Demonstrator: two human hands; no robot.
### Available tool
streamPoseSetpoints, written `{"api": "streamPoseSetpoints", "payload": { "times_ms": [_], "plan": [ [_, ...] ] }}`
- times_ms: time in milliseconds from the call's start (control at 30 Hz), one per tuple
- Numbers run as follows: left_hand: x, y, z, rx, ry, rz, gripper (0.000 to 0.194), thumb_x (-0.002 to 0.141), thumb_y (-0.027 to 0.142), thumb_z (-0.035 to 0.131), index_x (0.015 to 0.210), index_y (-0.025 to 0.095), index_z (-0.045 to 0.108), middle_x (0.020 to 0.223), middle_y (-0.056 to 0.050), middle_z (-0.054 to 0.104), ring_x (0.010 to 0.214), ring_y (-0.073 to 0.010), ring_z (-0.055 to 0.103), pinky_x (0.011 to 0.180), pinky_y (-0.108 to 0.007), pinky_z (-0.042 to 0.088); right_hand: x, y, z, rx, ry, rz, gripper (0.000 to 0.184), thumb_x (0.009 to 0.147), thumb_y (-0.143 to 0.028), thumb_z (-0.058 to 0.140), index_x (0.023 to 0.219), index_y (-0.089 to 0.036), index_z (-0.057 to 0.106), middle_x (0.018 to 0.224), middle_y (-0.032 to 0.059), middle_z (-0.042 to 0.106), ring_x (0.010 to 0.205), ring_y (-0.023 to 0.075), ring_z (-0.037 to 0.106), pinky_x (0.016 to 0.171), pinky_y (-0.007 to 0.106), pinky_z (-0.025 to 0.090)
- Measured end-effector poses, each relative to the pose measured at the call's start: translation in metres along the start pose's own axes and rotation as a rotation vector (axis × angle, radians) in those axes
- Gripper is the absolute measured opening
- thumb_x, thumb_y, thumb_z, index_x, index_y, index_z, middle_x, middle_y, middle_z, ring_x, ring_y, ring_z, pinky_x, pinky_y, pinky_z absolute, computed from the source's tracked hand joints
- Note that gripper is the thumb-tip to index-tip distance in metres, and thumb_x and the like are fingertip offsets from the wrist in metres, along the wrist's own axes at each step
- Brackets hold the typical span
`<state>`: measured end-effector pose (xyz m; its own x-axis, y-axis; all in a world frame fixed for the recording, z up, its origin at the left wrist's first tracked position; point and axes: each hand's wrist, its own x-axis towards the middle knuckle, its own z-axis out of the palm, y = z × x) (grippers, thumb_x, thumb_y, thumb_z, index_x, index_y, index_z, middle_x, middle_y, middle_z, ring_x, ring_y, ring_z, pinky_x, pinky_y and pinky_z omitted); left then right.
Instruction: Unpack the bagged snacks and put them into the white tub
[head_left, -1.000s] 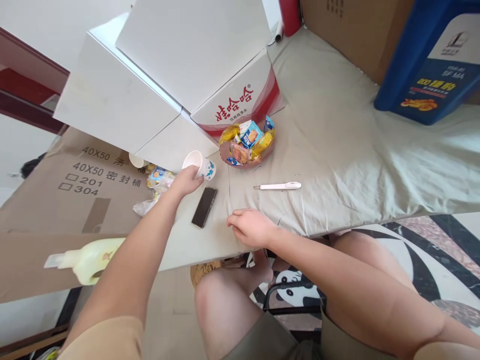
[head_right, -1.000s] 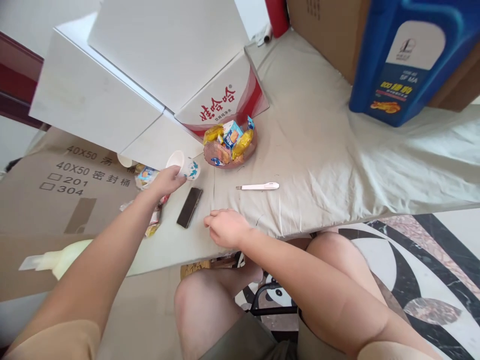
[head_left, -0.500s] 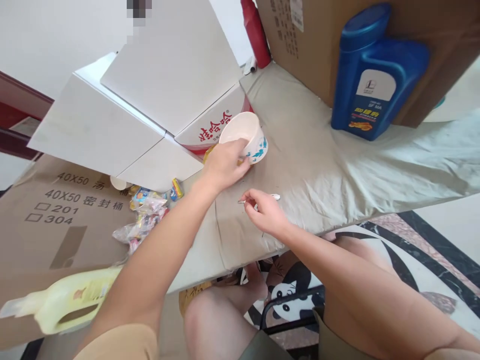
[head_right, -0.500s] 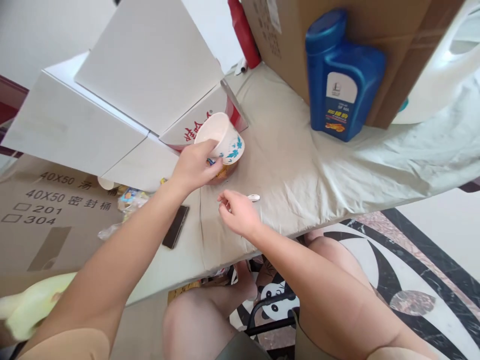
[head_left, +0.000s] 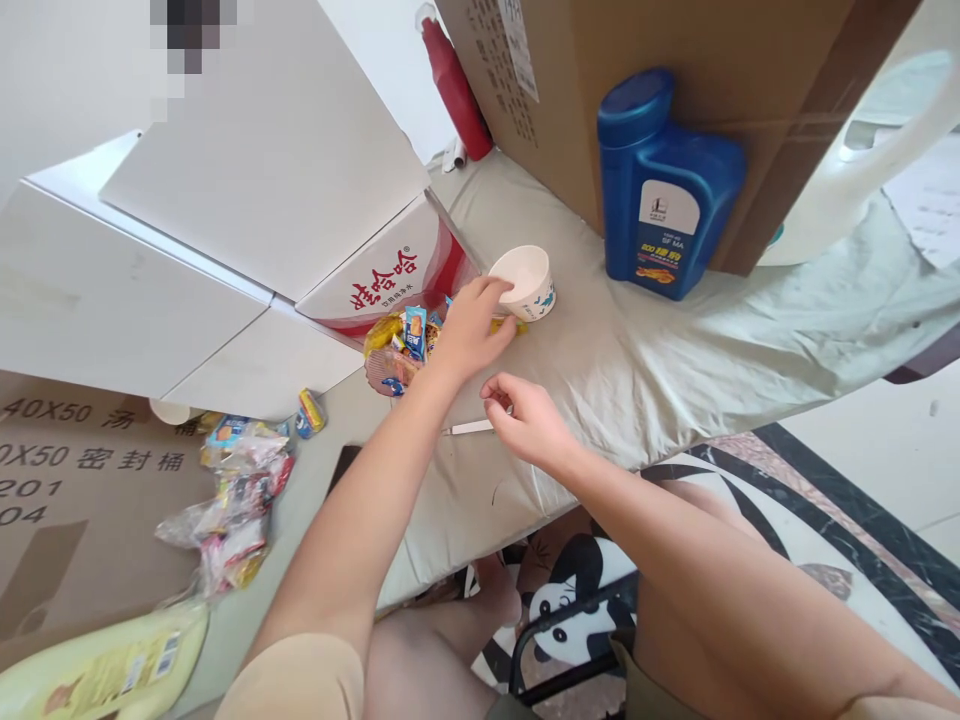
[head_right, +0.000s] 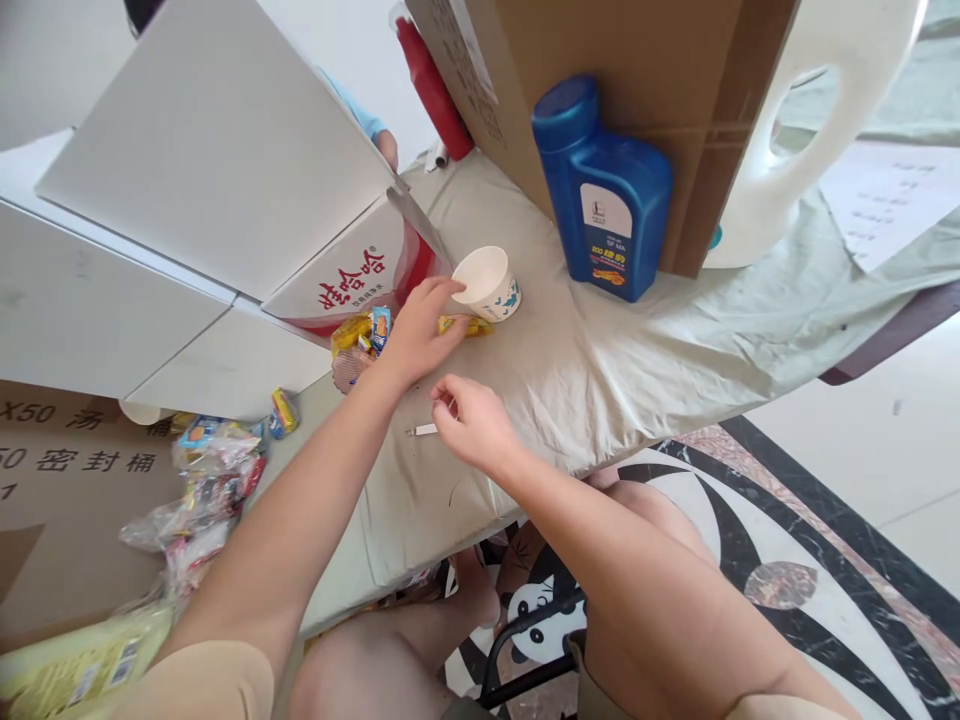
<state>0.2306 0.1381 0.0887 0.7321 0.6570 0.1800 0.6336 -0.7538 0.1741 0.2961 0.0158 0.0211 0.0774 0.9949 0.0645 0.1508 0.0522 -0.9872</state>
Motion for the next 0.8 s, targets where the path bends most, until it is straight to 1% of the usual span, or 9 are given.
{"api": "streamPoseSetpoints", "payload": {
  "times_ms": [100, 167, 267, 333, 400, 500, 667, 733, 800],
  "plan": [
    [-0.072, -0.001, 0.001, -0.148, 0.14, -0.059, 0.016, 0.089, 0.02, 0.05, 0.1, 0.022, 0.06, 0.105, -0.006, 0.068, 0.104, -0.0222, 0.062, 0.096, -0.039, 0.049, 0.0, 0.005, -0.008, 0.033, 0.011, -0.006, 0.013, 0.08, -0.022, 0.047, 0.086, -0.02, 0.059, 0.074, -0.0005, 0.064, 0.065, 0.0136, 0.054, 0.064, 0.026, 0.039],
    [-0.128, -0.002, 0.008, -0.203, 0.19, -0.152, 0.009, 0.089, 0.021, 0.052, 0.093, 0.024, 0.059, 0.098, -0.005, 0.067, 0.096, -0.0216, 0.064, 0.09, -0.039, 0.051, -0.001, 0.01, -0.014, 0.03, 0.037, 0.011, 0.014, 0.08, -0.025, 0.047, 0.086, -0.02, 0.059, 0.072, -0.0009, 0.063, 0.064, 0.0135, 0.053, 0.064, 0.026, 0.04],
    [-0.196, -0.006, 0.031, -0.325, 0.236, -0.363, 0.009, 0.088, 0.023, 0.051, 0.087, 0.025, 0.06, 0.088, -0.003, 0.067, 0.085, -0.0204, 0.065, 0.081, -0.037, 0.054, -0.005, 0.021, -0.019, -0.056, 0.091, 0.039, 0.016, 0.081, -0.028, 0.048, 0.087, -0.02, 0.06, 0.073, 0.0003, 0.063, 0.066, 0.0147, 0.055, 0.064, 0.027, 0.042],
    [-0.224, -0.01, 0.048, -0.373, 0.283, -0.469, 0.01, 0.087, 0.022, 0.05, 0.084, 0.023, 0.06, 0.081, -0.002, 0.066, 0.079, -0.0185, 0.064, 0.076, -0.035, 0.053, -0.008, 0.027, -0.021, -0.183, 0.125, 0.042, 0.016, 0.08, -0.028, 0.049, 0.088, -0.02, 0.06, 0.077, 0.002, 0.064, 0.068, 0.016, 0.057, 0.065, 0.028, 0.044],
    [-0.237, -0.014, 0.059, -0.399, 0.29, -0.481, 0.011, 0.086, 0.02, 0.05, 0.083, 0.021, 0.061, 0.078, -0.002, 0.065, 0.074, -0.0161, 0.063, 0.073, -0.032, 0.052, -0.011, 0.029, -0.02, -0.352, 0.177, 0.002, 0.018, 0.08, -0.028, 0.05, 0.092, -0.021, 0.061, 0.088, 0.0055, 0.066, 0.075, 0.0182, 0.061, 0.068, 0.03, 0.047],
    [-0.24, -0.02, 0.058, -0.461, 0.309, -0.376, 0.011, 0.086, 0.018, 0.051, 0.085, 0.021, 0.062, 0.08, -0.003, 0.066, 0.076, -0.0148, 0.063, 0.074, -0.029, 0.05, -0.004, 0.025, -0.012, -0.588, 0.23, -0.045, 0.032, 0.079, -0.027, 0.052, 0.109, -0.02, 0.06, 0.109, 0.0112, 0.065, 0.082, 0.0205, 0.064, 0.076, 0.035, 0.051],
    [-0.237, -0.031, 0.047, -0.524, 0.366, -0.347, 0.012, 0.084, 0.014, 0.049, 0.081, 0.021, 0.059, 0.077, -0.002, 0.065, 0.074, -0.0151, 0.062, 0.074, -0.028, 0.048, 0.043, 0.008, 0.01, -0.942, 0.141, -0.081, 0.061, 0.082, -0.029, 0.054, 0.142, -0.018, 0.044, 0.145, 0.0194, 0.05, 0.086, 0.0225, 0.067, 0.087, 0.042, 0.05],
    [-0.237, -0.036, 0.046, -0.569, 0.39, -0.364, 0.012, 0.084, 0.014, 0.049, 0.08, 0.022, 0.058, 0.077, -0.002, 0.065, 0.074, -0.0151, 0.061, 0.073, -0.028, 0.047, 0.064, 0.0, 0.015, -1.13, 0.082, -0.027, 0.067, 0.084, -0.032, 0.055, 0.147, -0.018, 0.04, 0.148, 0.0205, 0.048, 0.095, 0.0279, 0.067, 0.084, 0.044, 0.05],
    [-0.237, -0.039, 0.044, -0.63, 0.427, -0.376, 0.012, 0.083, 0.014, 0.049, 0.08, 0.021, 0.057, 0.077, -0.001, 0.065, 0.073, -0.0148, 0.06, 0.072, -0.028, 0.046, 0.078, -0.01, 0.019, -1.316, 0.022, 0.041, 0.06, 0.086, -0.034, 0.055, 0.144, -0.022, 0.047, 0.139, 0.0179, 0.058, 0.103, 0.0337, 0.065, 0.081, 0.044, 0.049]
  ]
}}
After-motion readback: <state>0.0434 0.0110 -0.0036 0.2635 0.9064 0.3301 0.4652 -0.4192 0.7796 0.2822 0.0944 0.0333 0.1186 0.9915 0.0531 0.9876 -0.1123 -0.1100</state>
